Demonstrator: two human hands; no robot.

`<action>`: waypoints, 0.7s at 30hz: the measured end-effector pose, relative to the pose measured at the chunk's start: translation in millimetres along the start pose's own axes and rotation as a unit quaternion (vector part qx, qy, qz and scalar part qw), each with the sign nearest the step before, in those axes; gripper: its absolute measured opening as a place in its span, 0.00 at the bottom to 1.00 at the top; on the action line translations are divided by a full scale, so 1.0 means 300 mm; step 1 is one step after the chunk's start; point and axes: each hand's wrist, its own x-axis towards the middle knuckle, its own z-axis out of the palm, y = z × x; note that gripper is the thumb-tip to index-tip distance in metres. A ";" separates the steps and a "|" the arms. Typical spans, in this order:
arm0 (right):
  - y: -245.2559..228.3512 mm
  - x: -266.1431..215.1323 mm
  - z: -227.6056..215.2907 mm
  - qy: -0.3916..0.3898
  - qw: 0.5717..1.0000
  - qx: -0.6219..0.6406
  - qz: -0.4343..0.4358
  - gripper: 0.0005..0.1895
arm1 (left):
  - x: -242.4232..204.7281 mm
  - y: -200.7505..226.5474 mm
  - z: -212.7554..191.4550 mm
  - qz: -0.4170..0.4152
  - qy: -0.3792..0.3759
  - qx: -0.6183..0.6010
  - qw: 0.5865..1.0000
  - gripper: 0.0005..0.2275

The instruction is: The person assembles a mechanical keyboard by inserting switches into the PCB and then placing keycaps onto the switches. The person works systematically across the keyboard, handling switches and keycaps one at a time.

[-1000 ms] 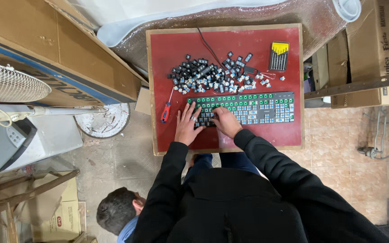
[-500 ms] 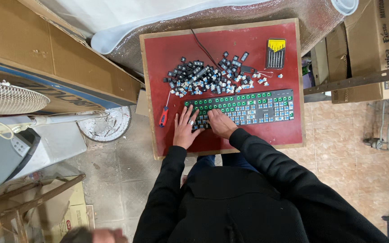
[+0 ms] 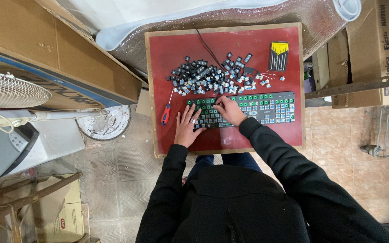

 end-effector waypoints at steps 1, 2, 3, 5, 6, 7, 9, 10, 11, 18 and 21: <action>-0.027 0.000 -0.022 -0.030 0.999 -0.011 -0.038 0.15 | 0.002 -0.001 0.005 0.000 0.003 0.006 1.000 0.38; -0.053 -0.006 -0.042 -0.060 0.995 -0.021 -0.076 0.15 | -0.001 -0.002 0.012 0.000 0.005 0.011 1.000 0.38; -0.042 -0.021 -0.022 -0.060 0.995 -0.021 -0.076 0.15 | -0.004 -0.005 0.019 -0.001 0.005 0.011 1.000 0.38; -0.023 -0.036 0.013 -0.095 0.985 -0.071 -0.122 0.19 | 0.000 -0.014 0.028 0.006 0.013 0.020 1.000 0.38; -0.020 -0.048 0.020 -0.095 0.985 -0.072 -0.122 0.19 | -0.001 -0.014 0.029 0.005 0.014 0.020 1.000 0.38; -0.016 -0.059 0.026 -0.092 0.982 -0.093 -0.133 0.18 | -0.001 -0.015 0.030 0.006 0.015 0.023 1.000 0.39; -0.014 -0.074 0.037 -0.090 0.979 -0.114 -0.144 0.17 | -0.006 -0.013 0.029 0.005 0.015 0.026 1.000 0.39; -0.015 -0.076 0.037 -0.075 0.977 -0.131 -0.152 0.18 | -0.007 -0.010 0.026 0.009 0.018 0.025 0.999 0.39; -0.015 -0.077 0.037 -0.059 0.974 -0.148 -0.160 0.19 | -0.007 -0.007 0.023 0.012 0.022 0.024 0.999 0.39; 0.015 -0.080 0.086 -0.057 0.963 -0.196 -0.177 0.20 | -0.008 -0.015 0.037 0.011 0.022 0.037 0.999 0.39; 0.011 -0.074 0.093 -0.063 0.959 -0.216 -0.174 0.19 | -0.007 -0.022 0.043 0.010 0.013 0.038 0.999 0.40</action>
